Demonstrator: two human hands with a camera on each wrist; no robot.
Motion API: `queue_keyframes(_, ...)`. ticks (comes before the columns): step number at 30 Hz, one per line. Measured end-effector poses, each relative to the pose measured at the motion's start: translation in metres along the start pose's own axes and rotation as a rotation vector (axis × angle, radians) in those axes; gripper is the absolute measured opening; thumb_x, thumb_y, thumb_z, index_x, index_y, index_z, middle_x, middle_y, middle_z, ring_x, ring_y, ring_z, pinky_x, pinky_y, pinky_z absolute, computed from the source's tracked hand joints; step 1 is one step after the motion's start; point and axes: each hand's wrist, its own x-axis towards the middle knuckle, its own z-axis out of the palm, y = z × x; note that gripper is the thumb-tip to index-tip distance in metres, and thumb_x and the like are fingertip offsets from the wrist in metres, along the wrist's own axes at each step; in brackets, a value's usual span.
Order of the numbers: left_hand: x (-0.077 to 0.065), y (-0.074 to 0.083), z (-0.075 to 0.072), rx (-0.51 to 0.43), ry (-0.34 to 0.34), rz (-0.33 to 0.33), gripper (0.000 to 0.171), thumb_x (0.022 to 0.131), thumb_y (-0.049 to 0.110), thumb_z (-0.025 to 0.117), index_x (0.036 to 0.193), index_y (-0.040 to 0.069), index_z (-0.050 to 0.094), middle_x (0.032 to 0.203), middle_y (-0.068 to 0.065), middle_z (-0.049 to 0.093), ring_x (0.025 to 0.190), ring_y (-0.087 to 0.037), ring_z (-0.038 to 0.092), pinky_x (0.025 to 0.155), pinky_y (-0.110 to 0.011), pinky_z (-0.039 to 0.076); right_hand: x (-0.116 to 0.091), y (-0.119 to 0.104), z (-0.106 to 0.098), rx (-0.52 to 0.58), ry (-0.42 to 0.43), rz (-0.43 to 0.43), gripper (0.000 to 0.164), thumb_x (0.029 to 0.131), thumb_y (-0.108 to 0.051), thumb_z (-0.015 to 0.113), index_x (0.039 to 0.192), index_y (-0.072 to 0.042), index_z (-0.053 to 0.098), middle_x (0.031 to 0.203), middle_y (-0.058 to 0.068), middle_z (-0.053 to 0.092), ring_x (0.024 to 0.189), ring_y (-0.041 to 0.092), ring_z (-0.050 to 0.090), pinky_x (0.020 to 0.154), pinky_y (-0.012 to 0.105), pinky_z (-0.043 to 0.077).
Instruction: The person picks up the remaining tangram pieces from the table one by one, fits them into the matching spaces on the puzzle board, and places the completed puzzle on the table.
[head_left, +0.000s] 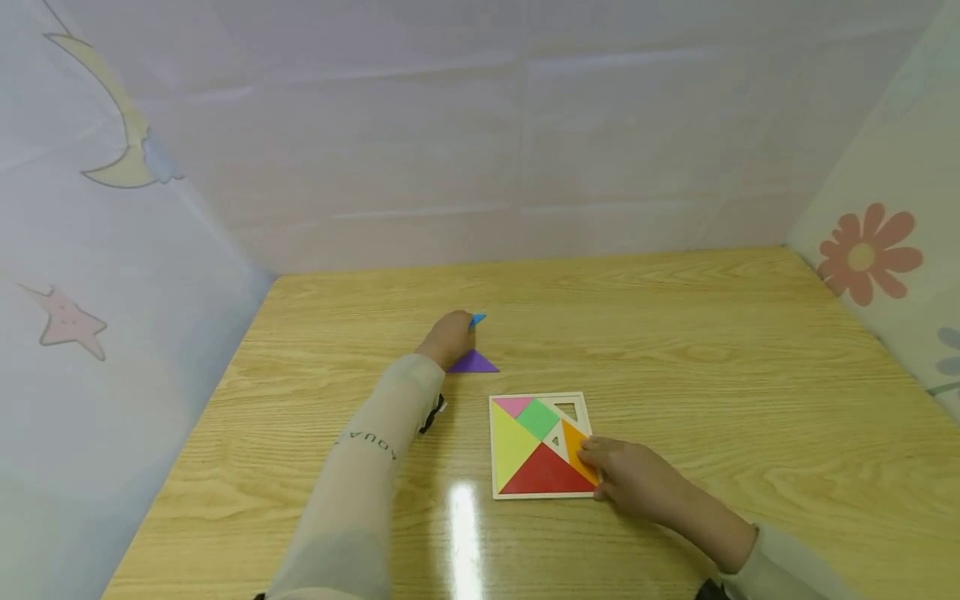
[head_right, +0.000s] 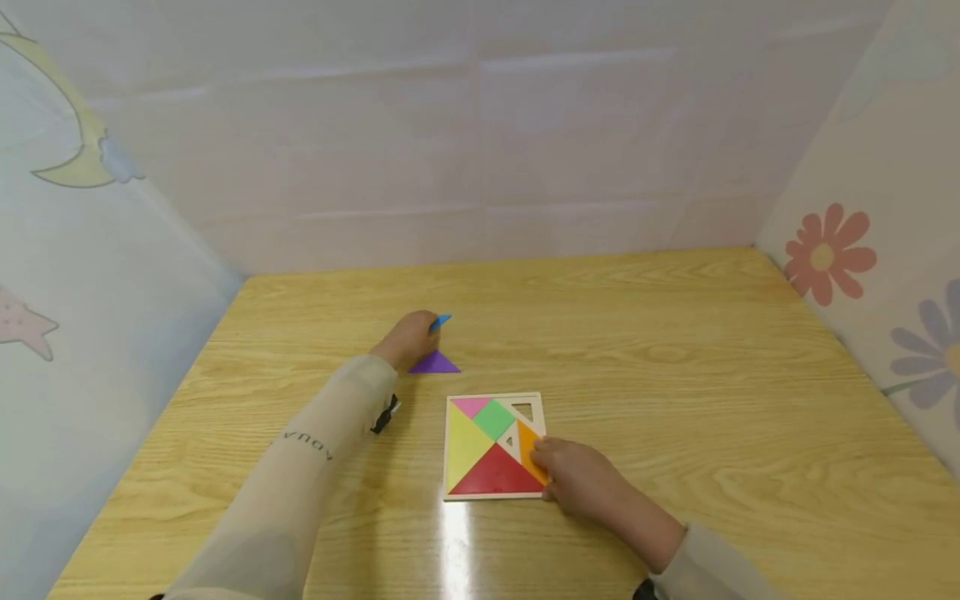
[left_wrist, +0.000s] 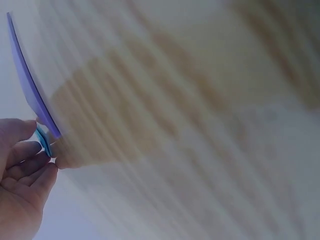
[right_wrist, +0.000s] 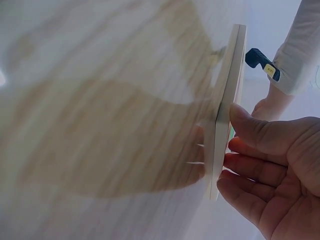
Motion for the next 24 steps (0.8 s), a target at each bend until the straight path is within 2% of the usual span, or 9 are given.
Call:
queue_keyframes(6,0.0007,0.0014,-0.0023,0.052,0.018,-0.034,0.025,0.088,0.010,0.043,0.102,-0.005,0.057,0.102,-0.015,0.054,0.093,-0.025,0.053,0.084,-0.034,0.042,0.0009,0.0002,-0.0017,-0.012,-0.002,-0.002,0.044,0.065,-0.013,0.073,0.103,0.006,0.060,0.106,0.017,0.058,0.101,0.031,0.052,0.080,0.042,0.044)
queue_keyframes(11,0.0017,0.0010,-0.0031,0.096,0.028,-0.030,0.025,0.086,0.010,0.044,0.102,-0.005,0.056,0.099,-0.014,0.053,0.089,-0.024,0.053,0.080,-0.033,0.045,0.0021,0.0003,-0.0018,-0.014,0.002,-0.007,0.044,0.065,-0.013,0.072,0.103,0.006,0.060,0.107,0.017,0.058,0.101,0.031,0.051,0.080,0.042,0.043)
queue_keyframes(24,0.0014,0.0027,-0.0036,0.082,0.029,-0.022,0.029,0.086,0.009,0.046,0.110,-0.004,0.053,0.100,-0.014,0.049,0.094,-0.026,0.049,0.081,-0.032,0.043,0.0016,0.0010,-0.0012,-0.017,-0.002,-0.009,0.045,0.065,-0.013,0.072,0.104,0.006,0.060,0.107,0.017,0.057,0.102,0.031,0.051,0.080,0.042,0.043)
